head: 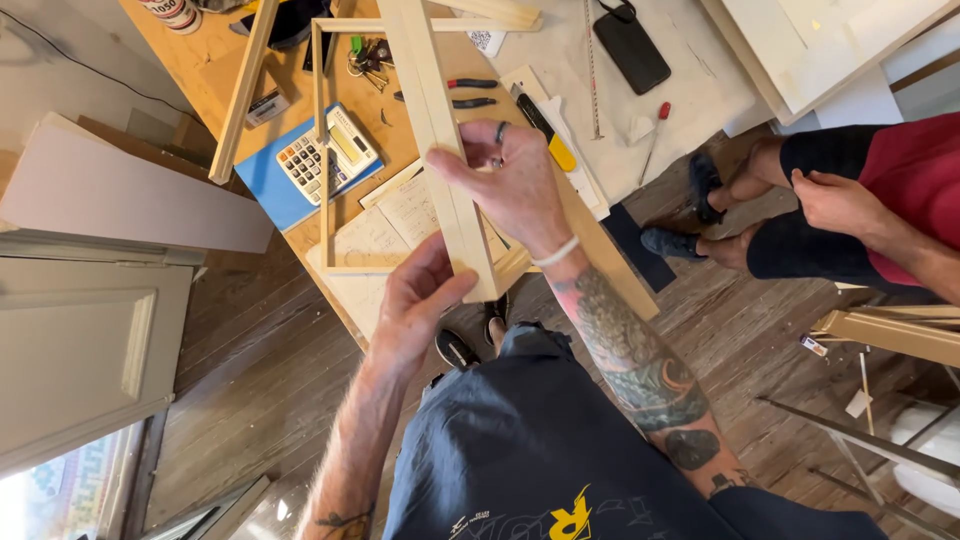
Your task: Measuring, marking, and assembling wooden frame components
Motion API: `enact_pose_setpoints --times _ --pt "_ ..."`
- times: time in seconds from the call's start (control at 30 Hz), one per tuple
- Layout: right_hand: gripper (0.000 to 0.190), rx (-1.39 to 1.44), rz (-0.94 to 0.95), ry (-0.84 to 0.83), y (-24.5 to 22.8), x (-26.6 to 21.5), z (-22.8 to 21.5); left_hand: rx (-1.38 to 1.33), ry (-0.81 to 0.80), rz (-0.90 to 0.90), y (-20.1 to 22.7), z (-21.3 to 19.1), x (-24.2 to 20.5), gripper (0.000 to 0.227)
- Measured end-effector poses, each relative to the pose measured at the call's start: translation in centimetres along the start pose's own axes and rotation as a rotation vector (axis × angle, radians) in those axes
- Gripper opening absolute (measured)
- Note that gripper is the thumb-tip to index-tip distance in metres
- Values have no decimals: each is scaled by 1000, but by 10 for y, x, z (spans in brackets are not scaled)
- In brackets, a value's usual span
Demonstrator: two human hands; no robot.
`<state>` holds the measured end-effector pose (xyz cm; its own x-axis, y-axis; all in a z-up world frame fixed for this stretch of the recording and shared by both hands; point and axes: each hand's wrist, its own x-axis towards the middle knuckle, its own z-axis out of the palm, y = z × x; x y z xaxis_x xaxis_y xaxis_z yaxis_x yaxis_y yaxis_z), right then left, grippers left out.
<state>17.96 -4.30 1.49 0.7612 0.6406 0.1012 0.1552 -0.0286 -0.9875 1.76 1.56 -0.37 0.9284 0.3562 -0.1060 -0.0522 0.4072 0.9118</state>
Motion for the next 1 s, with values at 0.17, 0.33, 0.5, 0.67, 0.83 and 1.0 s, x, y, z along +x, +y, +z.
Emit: enact_pose_setpoints --times 0.17,0.33,0.5,0.67,0.83,1.0 --pt "30 50 20 25 -5 9 5 -101 16 -68 -24 -16 4 54" --pt "32 65 75 36 1 12 4 -143 -20 -74 -11 -9 9 56" --pt "38 1 16 -13 -18 3 -1 -210 -25 -114 -20 -15 8 56" --pt "49 339 171 -193 -27 -1 -12 -295 -35 -163 -10 -16 4 57" --pt "65 825 419 -340 -19 1 -16 -446 -92 -234 -6 -21 4 58" --pt "81 673 456 -387 -19 6 -17 -454 -85 -267 -9 -30 7 57"
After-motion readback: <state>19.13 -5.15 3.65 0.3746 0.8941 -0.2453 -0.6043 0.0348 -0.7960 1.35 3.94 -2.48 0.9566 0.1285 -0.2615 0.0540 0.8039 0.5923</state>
